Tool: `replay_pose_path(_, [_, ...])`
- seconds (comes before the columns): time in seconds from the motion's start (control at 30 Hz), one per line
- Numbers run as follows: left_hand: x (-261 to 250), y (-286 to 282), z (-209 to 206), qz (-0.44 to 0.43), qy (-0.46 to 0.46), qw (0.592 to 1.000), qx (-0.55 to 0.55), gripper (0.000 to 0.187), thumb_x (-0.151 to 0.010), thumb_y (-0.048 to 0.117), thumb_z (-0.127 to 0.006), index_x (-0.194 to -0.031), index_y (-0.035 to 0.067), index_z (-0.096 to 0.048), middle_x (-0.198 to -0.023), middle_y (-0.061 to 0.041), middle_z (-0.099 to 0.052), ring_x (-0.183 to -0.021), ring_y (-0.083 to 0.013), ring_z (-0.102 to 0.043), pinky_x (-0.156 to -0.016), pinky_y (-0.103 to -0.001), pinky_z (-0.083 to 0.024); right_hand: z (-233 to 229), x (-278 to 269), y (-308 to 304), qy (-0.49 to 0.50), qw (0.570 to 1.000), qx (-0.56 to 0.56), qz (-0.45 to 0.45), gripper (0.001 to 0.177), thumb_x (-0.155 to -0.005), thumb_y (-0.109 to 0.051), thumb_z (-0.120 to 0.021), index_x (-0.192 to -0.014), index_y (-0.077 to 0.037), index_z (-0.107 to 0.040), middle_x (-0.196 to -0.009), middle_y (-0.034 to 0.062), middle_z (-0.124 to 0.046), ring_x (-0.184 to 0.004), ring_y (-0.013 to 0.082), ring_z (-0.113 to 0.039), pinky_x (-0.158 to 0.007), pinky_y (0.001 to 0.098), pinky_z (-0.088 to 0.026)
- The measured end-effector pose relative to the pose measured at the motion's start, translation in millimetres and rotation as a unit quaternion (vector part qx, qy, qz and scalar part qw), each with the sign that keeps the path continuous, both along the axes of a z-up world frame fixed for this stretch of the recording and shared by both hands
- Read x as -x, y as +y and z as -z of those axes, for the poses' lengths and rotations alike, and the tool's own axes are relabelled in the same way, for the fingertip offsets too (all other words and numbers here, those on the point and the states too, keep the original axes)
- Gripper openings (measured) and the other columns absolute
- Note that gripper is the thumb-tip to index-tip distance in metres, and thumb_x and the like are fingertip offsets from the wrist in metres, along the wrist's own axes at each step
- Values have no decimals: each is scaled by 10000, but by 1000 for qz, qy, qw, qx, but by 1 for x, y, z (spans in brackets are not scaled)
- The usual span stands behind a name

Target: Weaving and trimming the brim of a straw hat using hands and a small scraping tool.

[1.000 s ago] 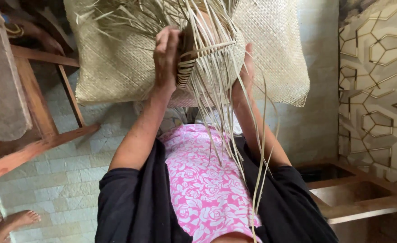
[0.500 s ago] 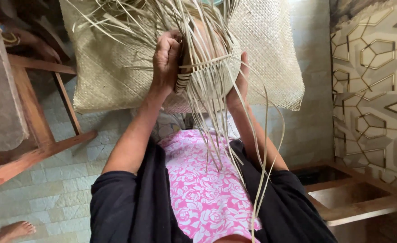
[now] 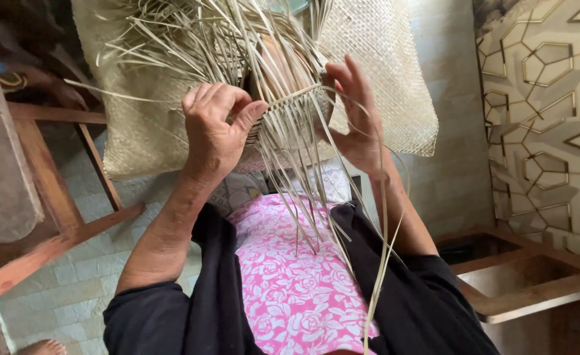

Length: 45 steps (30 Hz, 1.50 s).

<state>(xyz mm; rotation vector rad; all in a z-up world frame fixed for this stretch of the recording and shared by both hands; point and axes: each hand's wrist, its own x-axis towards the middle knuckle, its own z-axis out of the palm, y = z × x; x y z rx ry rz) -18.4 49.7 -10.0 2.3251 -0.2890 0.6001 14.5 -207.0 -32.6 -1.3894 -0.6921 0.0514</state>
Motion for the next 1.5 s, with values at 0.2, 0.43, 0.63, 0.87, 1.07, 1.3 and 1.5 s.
replay_pose_path(0.2, [1, 12, -3, 63, 18, 998, 17, 344, -1045, 298, -695, -838, 62, -553, -999, -108, -590, -891, -289, -545, -825, -437, -432, -5, 12, 12, -27, 997, 65, 34, 880, -1038, -44, -741, -1673, -142, -139, -1693, 80, -307, -1604, 286, -352, -1403, 469, -270])
replay_pose_path(0.43, [-1, 13, -4, 105, 128, 977, 138, 264, -995, 89, -702, -794, 29, -541, -1215, -205, -643, -1003, -277, -651, -857, -399, -486, 1, 5, 9, -89, 985, 138, 55, 697, -988, -256, -784, -1548, -98, -400, -1608, 118, -305, -1519, 317, -393, -1312, 496, -370])
replay_pose_path(0.63, [4, 17, -2, 125, 132, 970, 164, 239, -982, 8, -686, -818, 29, -514, -1297, -239, -603, -1022, -284, -657, -794, -373, -494, -2, 5, 13, -105, 975, 184, 67, 515, -999, -35, -790, -1440, -119, -538, -1552, 127, -311, -1456, 320, -420, -1231, 484, -421])
replay_pose_path(0.87, [6, 18, 0, 132, 105, 971, 169, 244, -1003, -11, -667, -828, 15, -498, -1318, -245, -566, -1084, -319, -655, -864, -408, -526, -9, 7, 11, -91, 970, 216, 65, 559, -997, -364, -746, -1469, -171, -517, -1582, 109, -303, -1491, 299, -381, -1270, 469, -383])
replay_pose_path(1.07, [5, 18, 13, 88, 117, 978, 147, 256, -968, 3, -777, -872, 24, -541, -995, -63, -449, -910, -211, -488, -749, -347, -492, 3, -1, -12, -108, 979, 173, 2, 525, -1121, -151, -567, -1604, -133, -363, -1668, 112, -291, -1587, 295, -274, -1358, 573, -289])
replay_pose_path(1.3, [2, 17, 14, 112, 141, 967, 182, 140, -976, 24, -775, -983, 47, -638, -929, -53, -598, -835, -166, -571, -735, -300, -496, 37, 2, -27, -23, 964, 264, 16, 1452, -695, -19, -1047, -1666, -223, 12, -1750, 179, -78, -1642, 398, -128, -1329, 678, -152])
replay_pose_path(1.5, [-1, 15, 11, 55, 39, 993, 96, 254, -808, 26, -933, -884, 101, -703, -949, -23, -537, -919, -237, -523, -766, -373, -471, 48, 13, -2, -175, 920, 331, 116, 1393, -852, -587, -928, -1663, -112, 101, -1770, 121, 30, -1687, 358, -1, -1421, 631, -30])
